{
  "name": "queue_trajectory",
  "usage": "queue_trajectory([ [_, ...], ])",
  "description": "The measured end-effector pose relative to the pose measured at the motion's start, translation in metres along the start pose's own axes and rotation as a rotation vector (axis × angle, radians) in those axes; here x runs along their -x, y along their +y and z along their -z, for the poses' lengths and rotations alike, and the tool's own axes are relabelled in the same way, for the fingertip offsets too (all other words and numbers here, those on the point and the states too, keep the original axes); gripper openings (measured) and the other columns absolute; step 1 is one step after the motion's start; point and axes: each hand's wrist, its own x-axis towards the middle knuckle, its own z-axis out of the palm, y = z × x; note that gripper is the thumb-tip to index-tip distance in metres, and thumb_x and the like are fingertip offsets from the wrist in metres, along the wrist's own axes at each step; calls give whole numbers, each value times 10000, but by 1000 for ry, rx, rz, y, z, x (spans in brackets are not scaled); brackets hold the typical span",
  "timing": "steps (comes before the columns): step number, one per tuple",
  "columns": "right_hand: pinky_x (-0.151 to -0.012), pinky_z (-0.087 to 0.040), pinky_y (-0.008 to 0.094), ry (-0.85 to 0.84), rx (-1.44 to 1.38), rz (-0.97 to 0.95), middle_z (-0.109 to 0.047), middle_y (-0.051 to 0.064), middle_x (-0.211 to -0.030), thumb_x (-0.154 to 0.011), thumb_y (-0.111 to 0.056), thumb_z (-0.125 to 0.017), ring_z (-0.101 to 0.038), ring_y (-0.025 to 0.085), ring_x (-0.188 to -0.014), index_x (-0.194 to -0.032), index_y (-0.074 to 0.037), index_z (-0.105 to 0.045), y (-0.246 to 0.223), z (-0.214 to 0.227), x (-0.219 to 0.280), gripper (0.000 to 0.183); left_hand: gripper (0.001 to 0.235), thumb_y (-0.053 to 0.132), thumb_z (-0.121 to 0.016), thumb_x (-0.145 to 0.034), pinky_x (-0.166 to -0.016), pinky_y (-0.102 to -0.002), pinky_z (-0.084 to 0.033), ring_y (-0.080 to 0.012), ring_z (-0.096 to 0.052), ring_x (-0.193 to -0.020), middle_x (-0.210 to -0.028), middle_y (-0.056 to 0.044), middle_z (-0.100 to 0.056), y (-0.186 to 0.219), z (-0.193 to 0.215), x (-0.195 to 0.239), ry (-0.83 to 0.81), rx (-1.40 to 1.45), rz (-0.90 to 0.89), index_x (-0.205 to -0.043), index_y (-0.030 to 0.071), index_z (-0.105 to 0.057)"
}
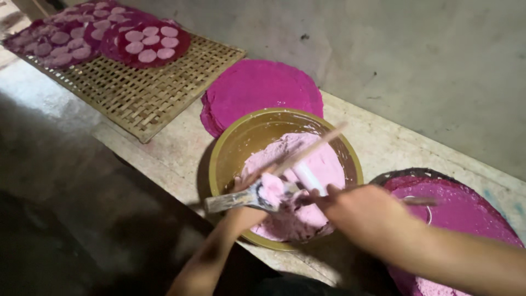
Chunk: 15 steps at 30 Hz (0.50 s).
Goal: The person scoops pink dough from a bowl using a wooden stick and a metal scoop, then presses the dough into a circular mold on a purple tray to form round discs. The finished discs are arranged on the tray and later transferred to a woven mat.
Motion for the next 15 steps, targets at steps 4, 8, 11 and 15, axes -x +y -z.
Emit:
queue_trajectory([
  [4,-583,-594,381,18,3,-236,-657,14,-981,-879,-190,-552,-712,214,-661,-1534,-255,-487,38,8,44,662,855,413,-803,-729,-822,-449,-570,-321,-693,-967,-1179,-79,-660,-21,21,-2,-145,132,292,-1504,268,-472],
  [8,-558,-589,383,3,-41,-248,-659,7,-1040,-900,-179,-545,-715,220,-641,-1532,-295,-491,46,-4,40,645,946,366,-839,-666,-770,-453,-570,-346,-697,-934,-1212,-120,-657,-17,31,-6,-65,173,104,-1513,204,-451],
  [11,-550,-586,393,-60,-4,-145,-658,48,-1066,-876,-192,-569,-718,245,-669,-1444,-238,-522,36,12,18,572,886,320,-818,-672,-801,-459,-559,-354,-686,-975,-1305,-133,-636,-8,31,-12,-104,208,182,-1477,204,-465],
  [15,-514,-583,408,67,-19,-39,-673,105,-1033,-898,-147,-546,-724,294,-705,-1438,-178,-507,2,31,-8,542,671,221,-743,-865,-964,-440,-529,-368,-638,-1189,-1350,-177,-632,0,8,-3,-2,360,194,-1494,163,-516],
])
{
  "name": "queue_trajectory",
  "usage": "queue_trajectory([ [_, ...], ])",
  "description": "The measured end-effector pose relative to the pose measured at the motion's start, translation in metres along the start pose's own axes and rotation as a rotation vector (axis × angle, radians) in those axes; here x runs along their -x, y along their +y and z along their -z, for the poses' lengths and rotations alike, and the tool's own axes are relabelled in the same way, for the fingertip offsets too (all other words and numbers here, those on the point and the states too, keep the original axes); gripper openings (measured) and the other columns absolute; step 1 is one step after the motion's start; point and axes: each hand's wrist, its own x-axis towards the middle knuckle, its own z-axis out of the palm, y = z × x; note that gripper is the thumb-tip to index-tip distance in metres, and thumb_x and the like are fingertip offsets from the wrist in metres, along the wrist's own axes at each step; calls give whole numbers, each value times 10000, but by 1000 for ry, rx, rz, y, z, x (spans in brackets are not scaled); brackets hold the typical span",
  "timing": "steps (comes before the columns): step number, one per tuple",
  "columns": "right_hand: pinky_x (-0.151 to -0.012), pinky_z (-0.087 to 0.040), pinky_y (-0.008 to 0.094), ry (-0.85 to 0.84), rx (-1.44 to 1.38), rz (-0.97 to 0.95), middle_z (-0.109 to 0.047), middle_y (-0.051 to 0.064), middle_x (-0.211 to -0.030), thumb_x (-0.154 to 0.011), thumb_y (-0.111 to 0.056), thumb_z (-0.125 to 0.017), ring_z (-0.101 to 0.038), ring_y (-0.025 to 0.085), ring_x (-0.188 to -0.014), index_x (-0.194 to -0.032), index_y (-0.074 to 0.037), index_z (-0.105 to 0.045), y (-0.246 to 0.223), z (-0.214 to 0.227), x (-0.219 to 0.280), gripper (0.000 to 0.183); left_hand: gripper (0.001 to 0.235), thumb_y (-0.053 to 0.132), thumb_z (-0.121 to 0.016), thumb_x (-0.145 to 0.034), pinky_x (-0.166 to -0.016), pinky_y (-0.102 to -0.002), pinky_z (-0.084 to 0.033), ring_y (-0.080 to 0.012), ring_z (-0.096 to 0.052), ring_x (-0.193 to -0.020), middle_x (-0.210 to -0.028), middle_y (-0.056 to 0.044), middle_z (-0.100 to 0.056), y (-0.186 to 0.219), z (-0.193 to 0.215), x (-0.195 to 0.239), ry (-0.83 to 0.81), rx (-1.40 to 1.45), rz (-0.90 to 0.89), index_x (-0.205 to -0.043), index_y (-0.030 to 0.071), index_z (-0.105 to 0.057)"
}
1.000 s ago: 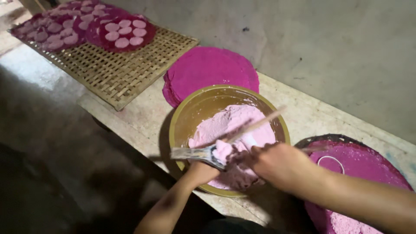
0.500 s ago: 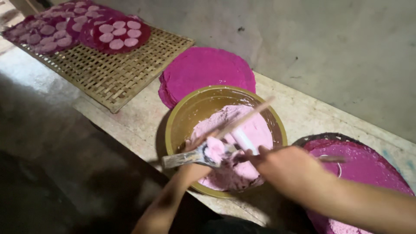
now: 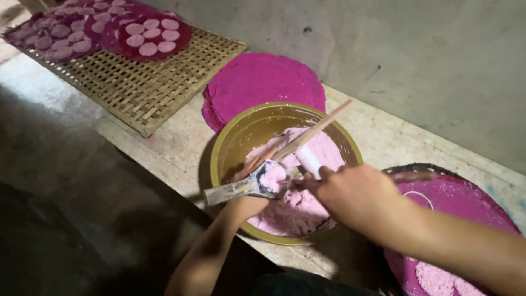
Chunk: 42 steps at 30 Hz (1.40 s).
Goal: The person scoops pink dough from a bowl using a wooden stick and a metal scoop, then presses the dough into a circular mold on a purple tray to form round discs. The finished discs are arranged on the tray and later transferred to a woven mat.
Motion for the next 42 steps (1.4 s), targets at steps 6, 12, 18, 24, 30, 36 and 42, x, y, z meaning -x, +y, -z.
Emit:
queue_trajectory([
  [6,-536,-587,385,2,-117,-189,-688,75,-1035,-898,-187,-562,-740,242,-731,-1422,-217,-531,14,-39,19,526,186,143,-642,-976,-917,-330,-578,-254,-701,-1031,-1115,-99,-715,-44,-2,4,-122,-234,11,-1159,168,-668],
  [12,-900,-561,407,722,-954,-77,-718,241,-1237,-849,62,-621,-740,330,-1071,-1458,-123,-569,-29,-105,-39,639,356,148,-748,-877,-933,-397,-584,-304,-687,-1070,-1121,-167,-700,-30,-13,5,465,-77,-156,-1203,76,-626],
  [18,-904,-548,373,303,-1191,-179,-700,312,-1052,-1055,-84,-527,-666,350,-944,-1573,-198,-454,-57,-163,-26,535,579,299,-589,-982,-1141,-401,-405,-303,-559,-1311,-1482,-165,-513,-32,14,-33,287,288,624,-1524,116,-500],
  [24,-649,-455,322,433,-1471,-300,-606,68,-765,-1015,-79,-560,-460,141,-677,-1525,-184,-527,-32,-186,-42,522,1087,285,-808,-808,-1066,-565,-428,-530,-485,-1278,-1398,-294,-447,-1,8,2,289,-169,148,-1613,-10,-140],
  [30,-660,-506,260,452,-1368,-220,-578,83,-687,-986,-55,-550,-511,109,-643,-1509,-186,-517,-69,-213,-45,541,1161,274,-831,-784,-973,-545,-475,-533,-536,-1195,-1390,-376,-450,-28,5,-16,291,-205,152,-1598,-21,-58],
  [36,-757,-521,276,80,-1691,-125,-672,52,-928,-988,-46,-453,-587,124,-807,-1573,-202,-428,-49,-220,-31,606,354,98,-709,-895,-696,-390,-504,-242,-605,-828,-997,-110,-664,-89,16,-27,373,529,365,-1211,-51,-658],
  [42,-1205,-274,403,672,-1351,-1,-422,213,-1590,-1058,-178,-494,-376,293,-1483,-1581,-55,-328,-10,-184,-40,562,189,102,-618,-878,-693,-304,-523,-178,-638,-771,-893,-88,-627,-46,-13,3,-50,1434,458,-1022,-7,-673],
])
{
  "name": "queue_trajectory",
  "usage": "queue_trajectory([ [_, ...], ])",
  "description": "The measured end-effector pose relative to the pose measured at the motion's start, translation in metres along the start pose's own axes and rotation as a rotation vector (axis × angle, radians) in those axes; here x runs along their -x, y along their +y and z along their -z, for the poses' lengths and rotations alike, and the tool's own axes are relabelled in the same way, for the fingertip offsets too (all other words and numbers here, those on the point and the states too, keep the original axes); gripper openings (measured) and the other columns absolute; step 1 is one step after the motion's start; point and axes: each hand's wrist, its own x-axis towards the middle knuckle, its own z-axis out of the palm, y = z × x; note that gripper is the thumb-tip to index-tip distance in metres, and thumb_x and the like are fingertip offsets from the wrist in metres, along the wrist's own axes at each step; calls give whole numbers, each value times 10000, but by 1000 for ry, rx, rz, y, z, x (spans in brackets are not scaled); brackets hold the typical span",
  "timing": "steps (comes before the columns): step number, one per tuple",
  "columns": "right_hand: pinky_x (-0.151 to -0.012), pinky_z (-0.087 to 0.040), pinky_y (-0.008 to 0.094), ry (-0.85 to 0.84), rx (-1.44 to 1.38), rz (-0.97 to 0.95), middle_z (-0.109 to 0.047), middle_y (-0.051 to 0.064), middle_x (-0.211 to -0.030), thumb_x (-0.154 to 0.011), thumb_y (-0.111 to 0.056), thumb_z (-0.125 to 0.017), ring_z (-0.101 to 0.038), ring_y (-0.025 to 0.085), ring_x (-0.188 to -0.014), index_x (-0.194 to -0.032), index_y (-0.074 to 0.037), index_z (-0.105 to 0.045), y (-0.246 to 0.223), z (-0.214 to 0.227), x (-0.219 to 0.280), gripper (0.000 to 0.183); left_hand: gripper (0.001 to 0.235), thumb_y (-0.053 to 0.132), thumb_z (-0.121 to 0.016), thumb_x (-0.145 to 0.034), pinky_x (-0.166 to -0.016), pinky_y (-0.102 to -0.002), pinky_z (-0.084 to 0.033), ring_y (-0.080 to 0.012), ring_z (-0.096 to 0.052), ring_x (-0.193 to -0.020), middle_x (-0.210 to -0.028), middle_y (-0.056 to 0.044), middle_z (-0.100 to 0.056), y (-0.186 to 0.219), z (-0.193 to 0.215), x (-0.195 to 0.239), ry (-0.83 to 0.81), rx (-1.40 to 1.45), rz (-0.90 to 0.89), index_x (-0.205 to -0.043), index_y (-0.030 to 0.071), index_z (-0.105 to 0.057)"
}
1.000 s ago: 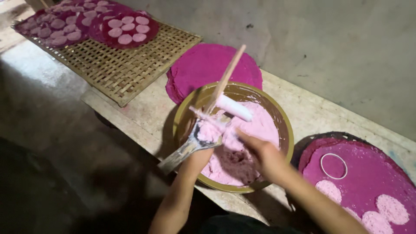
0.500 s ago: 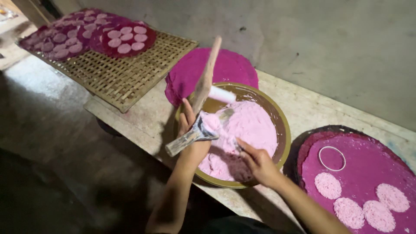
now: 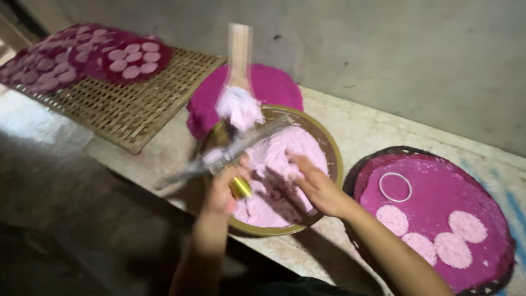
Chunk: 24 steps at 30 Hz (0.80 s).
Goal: The person scoops pink dough from a bowl using a wooden stick and a metal scoop, then presses the dough into a circular mold on a purple tray to form round discs. The finished discs are arranged on the tray and later transferred to a woven mat.
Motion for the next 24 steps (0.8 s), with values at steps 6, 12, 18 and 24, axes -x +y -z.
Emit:
queue_trajectory([
  [6,-1051,-518,564,136,-1644,284,-354,410,-1471,-1050,-449,-678,-571,513,-1257,-1716,-22,39,-56,47,68,1068,339,38,-643,-822,-917,-329,-539,-230,-653,-1026,-1110,-138,-672,-98,-120,77,-441,179,651,-1151,-44,-642],
  [12,-890,-626,590,420,-547,70,-392,307,-1626,-995,-341,-704,-626,509,-1244,-1660,-116,-131,-83,126,179,906,402,287,-814,-825,-790,-397,-540,-227,-662,-895,-1010,-108,-696,-92,-188,77,-737,-1143,122,-1107,53,-650],
  [18,-1091,-560,501,167,432,514,-507,322,-1503,-1010,-227,-606,-617,480,-1339,-1613,-142,-272,-79,136,269,694,283,300,-780,-834,-703,-372,-545,-172,-679,-807,-884,-75,-724,-118,-247,92,-801,-1099,340,-1001,99,-673],
  [24,-1131,-512,494,250,322,285,-567,323,-1460,-975,-168,-622,-635,491,-1335,-1572,-39,-372,-58,128,307,660,246,236,-764,-893,-771,-349,-568,-179,-710,-902,-988,-81,-743,-175,-270,110,-941,-839,227,-1063,70,-705],
])
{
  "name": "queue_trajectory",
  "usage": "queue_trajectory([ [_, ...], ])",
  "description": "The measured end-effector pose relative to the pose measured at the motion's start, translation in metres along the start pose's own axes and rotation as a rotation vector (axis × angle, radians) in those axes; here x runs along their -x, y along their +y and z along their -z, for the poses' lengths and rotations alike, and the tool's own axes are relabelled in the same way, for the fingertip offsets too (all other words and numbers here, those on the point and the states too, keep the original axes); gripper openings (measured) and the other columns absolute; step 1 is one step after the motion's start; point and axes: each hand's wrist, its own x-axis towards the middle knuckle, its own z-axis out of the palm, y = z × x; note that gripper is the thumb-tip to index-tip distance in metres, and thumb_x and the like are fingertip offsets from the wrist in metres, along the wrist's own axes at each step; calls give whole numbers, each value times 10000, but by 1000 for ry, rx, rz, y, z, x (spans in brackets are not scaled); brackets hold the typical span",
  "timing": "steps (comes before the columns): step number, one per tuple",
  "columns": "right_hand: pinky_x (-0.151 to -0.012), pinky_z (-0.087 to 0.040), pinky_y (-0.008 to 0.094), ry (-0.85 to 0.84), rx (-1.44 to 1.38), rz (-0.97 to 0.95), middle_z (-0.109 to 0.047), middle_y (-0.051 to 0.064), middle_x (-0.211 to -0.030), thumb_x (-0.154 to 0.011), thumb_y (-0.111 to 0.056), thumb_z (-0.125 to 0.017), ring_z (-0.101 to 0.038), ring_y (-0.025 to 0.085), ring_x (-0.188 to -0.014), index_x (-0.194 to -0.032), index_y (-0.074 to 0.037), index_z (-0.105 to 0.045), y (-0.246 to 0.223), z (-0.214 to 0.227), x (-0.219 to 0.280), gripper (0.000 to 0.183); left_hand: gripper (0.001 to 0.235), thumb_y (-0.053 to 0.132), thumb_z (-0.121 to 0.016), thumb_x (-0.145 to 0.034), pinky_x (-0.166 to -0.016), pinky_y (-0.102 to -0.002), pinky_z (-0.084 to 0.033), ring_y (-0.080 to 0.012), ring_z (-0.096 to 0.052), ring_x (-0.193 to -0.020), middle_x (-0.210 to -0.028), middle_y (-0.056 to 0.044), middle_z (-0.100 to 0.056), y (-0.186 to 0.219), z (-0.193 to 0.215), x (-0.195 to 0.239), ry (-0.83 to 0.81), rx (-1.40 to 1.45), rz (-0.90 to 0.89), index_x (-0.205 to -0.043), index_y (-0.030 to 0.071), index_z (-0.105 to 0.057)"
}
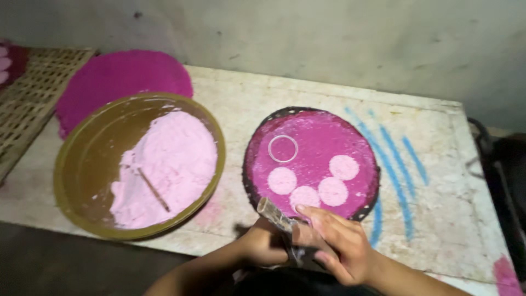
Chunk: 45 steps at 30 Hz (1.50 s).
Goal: The person scoops pink dough from a bowl using a wooden stick and a metal scoop, then presses the dough into a circular mold on a purple tray to form round discs. The finished discs are arranged on the tray and later transferred to a woven mat.
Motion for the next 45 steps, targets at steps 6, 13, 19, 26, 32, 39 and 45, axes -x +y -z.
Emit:
queue_trajectory([
  [6,-1202,-231,455,106,-236,-346,-266,283,-1673,-1005,-346,-684,-282,386,-1541,-1641,46,-49,20,36,48,980,343,213,-794,-827,-863,-393,-569,-222,-695,-960,-1044,-117,-741,0,-5,-54,-195,-229,82,-1114,47,-704],
  [13,-1048,-433,408,-133,-1192,-934,-615,163,-1305,-837,-367,-821,-566,280,-1230,-1495,14,-419,48,31,116,860,464,172,-815,-772,-951,-359,-572,-197,-721,-1055,-1136,-74,-763,-30,19,-78,-138,-86,133,-1209,70,-695],
  [19,-1093,-442,395,201,-803,-926,-660,146,-1291,-824,-320,-778,-611,266,-1254,-1409,31,-487,55,-1,157,741,686,233,-841,-810,-1138,-469,-348,-387,-424,-1352,-1472,-251,-460,-174,106,-106,723,-752,137,-1363,-2,-510],
  [26,-786,-466,318,458,-618,-1103,-649,112,-1251,-784,-302,-754,-577,179,-1002,-1464,-14,-430,57,-20,196,806,486,73,-499,-984,-1059,-434,-472,-294,-611,-1217,-1399,-190,-622,-273,106,-103,765,663,265,-1467,13,-497],
  [32,-588,-389,306,506,-550,-1186,-621,150,-1246,-813,-293,-770,-508,180,-837,-1615,-21,-363,66,-27,207,939,474,125,-495,-1037,-1121,-397,-408,-241,-559,-1274,-1434,-125,-586,-227,11,-43,872,775,55,-1495,22,-436],
  [39,-1073,-425,454,474,-707,-856,-583,188,-1331,-825,-347,-700,-573,313,-1239,-1505,51,-367,56,-26,138,855,598,185,-559,-985,-1137,-445,-355,-362,-475,-1326,-1464,-238,-478,-191,-16,-18,883,123,306,-1507,-42,-375],
  [45,-1053,-428,464,429,-687,-877,-615,222,-1297,-833,-352,-692,-589,332,-1227,-1492,71,-416,50,-21,110,830,583,230,-655,-920,-1174,-596,-189,-438,-272,-1407,-1531,-230,-303,-152,6,-26,803,-652,115,-1450,56,-483],
])
